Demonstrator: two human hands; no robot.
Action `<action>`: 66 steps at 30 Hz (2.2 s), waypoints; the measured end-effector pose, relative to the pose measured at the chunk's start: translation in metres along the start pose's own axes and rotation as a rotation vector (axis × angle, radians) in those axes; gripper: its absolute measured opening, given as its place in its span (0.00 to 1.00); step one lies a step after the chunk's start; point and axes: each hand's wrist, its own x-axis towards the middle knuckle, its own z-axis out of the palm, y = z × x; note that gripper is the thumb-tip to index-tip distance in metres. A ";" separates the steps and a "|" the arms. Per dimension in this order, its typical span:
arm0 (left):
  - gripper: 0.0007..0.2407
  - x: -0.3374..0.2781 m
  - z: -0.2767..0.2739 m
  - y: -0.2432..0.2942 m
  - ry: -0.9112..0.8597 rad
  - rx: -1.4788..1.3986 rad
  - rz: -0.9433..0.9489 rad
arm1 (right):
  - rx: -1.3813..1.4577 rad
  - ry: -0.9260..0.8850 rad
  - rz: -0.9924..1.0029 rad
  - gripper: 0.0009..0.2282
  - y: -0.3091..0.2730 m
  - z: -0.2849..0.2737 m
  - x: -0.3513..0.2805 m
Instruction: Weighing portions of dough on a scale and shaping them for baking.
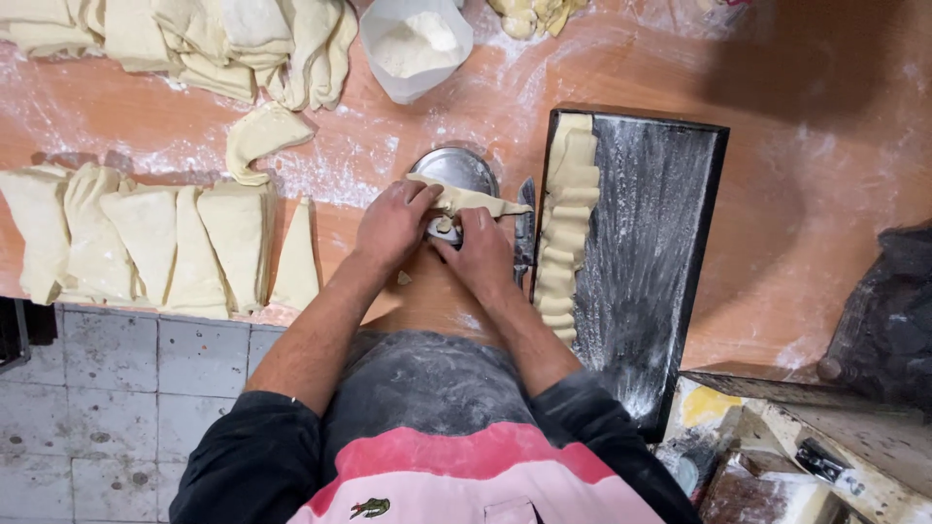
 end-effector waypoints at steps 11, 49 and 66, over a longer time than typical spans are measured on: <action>0.12 0.000 -0.002 -0.004 0.049 0.140 0.278 | 0.104 0.183 -0.213 0.07 0.034 -0.005 -0.003; 0.12 -0.012 0.018 -0.004 -0.119 0.076 0.032 | -0.032 0.177 -0.213 0.06 0.035 0.009 0.039; 0.09 0.016 0.051 0.004 -0.049 -0.081 0.049 | -0.007 0.172 -0.169 0.20 0.074 -0.012 0.011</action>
